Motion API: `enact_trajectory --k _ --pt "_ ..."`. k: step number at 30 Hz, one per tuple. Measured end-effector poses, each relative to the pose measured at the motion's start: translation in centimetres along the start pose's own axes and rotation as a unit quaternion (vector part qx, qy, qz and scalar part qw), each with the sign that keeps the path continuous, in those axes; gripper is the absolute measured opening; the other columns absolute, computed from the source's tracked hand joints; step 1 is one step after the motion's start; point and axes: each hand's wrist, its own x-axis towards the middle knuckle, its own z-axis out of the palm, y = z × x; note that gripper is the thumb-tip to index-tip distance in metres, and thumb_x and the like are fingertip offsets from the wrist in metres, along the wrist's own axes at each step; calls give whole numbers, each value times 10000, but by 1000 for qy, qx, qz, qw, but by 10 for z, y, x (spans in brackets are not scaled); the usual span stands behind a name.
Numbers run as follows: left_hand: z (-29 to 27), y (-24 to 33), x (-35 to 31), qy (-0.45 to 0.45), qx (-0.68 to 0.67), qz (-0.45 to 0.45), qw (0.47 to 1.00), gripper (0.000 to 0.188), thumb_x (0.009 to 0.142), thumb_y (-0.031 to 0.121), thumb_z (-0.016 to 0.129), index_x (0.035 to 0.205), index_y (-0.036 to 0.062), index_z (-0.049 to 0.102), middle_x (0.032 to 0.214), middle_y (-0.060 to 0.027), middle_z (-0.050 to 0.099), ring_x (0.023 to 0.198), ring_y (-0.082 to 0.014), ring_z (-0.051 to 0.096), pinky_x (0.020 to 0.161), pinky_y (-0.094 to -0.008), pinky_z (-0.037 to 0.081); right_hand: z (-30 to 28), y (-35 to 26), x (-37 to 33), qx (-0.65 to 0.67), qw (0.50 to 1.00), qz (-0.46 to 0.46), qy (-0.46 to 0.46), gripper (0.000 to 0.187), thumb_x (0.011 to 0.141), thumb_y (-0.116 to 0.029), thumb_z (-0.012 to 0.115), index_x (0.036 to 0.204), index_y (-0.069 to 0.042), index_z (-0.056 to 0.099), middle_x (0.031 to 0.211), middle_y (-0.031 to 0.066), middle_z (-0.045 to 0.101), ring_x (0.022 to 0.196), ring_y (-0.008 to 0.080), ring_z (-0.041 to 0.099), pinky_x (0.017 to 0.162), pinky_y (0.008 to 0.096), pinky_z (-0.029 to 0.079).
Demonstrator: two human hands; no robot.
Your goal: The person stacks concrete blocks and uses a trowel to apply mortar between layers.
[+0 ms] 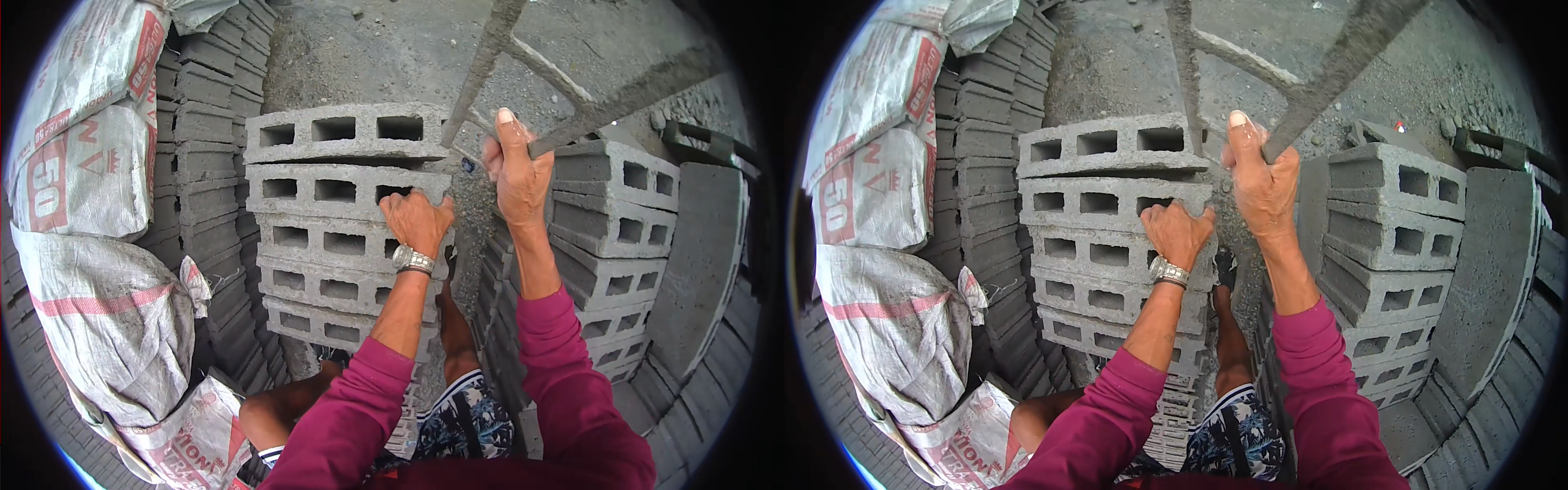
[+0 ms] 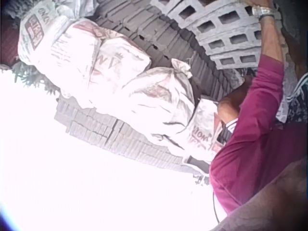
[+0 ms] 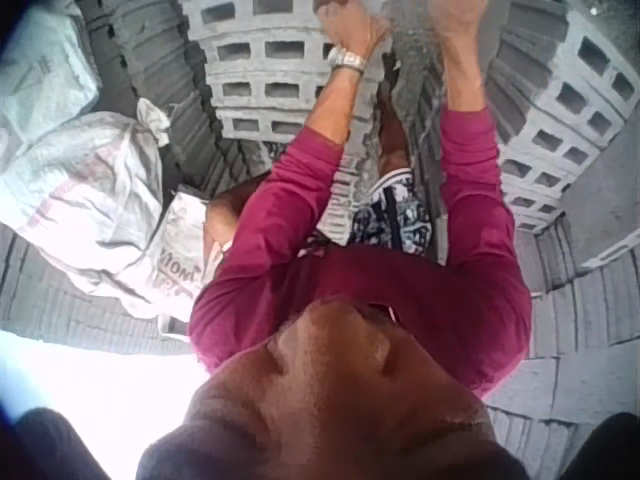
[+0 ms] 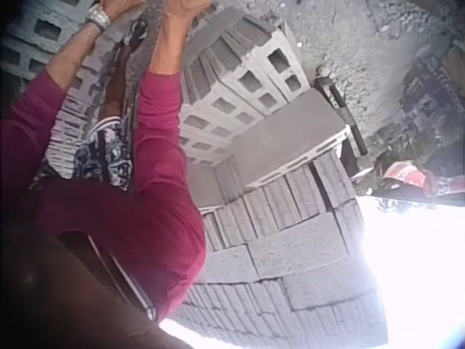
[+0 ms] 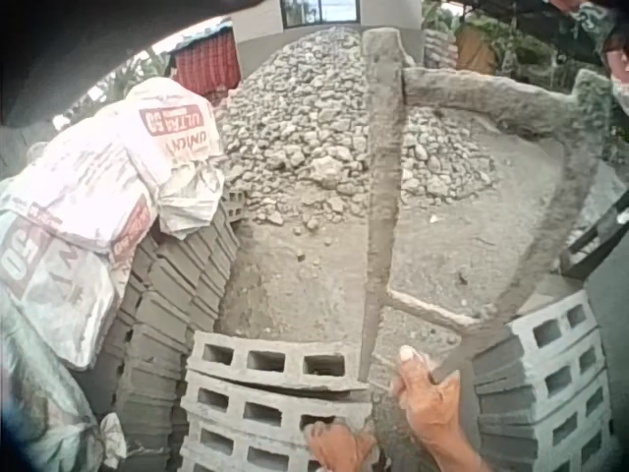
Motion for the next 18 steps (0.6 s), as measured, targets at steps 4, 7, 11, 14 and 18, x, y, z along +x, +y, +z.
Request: enact_trajectory --k 4,7,11,14,18 --pt "-1 2 10 -99 35 -33 994 430 640 391 804 676 -24 700 711 -207 669 806 -341 621 913 -402 387 -33 41 -19 82 980 104 151 449 957 -394 609 721 -12 600 648 -16 540 637 92 483 569 281 373" --pt "0 0 13 -104 32 -46 993 460 647 418 773 613 -24 647 655 -201 648 731 -362 609 904 -419 389 -51 85 -30 50 967 137 208 377 950 -378 637 750 -64 574 649 -37 469 548 57 429 484 237 335" --pt "-30 1 13 -120 -9 -74 990 524 640 393 788 510 -8 476 526 -141 530 549 -307 468 672 -423 407 -77 105 -24 56 959 169 221 507 970 -456 564 751 -2 619 625 33 546 599 149 512 603 361 426" --pt "-46 -22 18 -120 -54 -94 987 613 638 378 812 500 10 341 497 -62 406 515 -219 338 513 -408 323 -75 85 1 71 960 128 239 483 982 -417 557 756 8 604 611 47 542 572 160 514 579 373 426" --pt "-57 -15 19 -129 -70 -98 984 665 651 355 833 523 42 261 533 9 313 541 -144 270 468 -375 255 -62 106 23 29 966 23 256 414 982 -348 560 790 16 609 598 103 555 529 227 522 554 382 429"
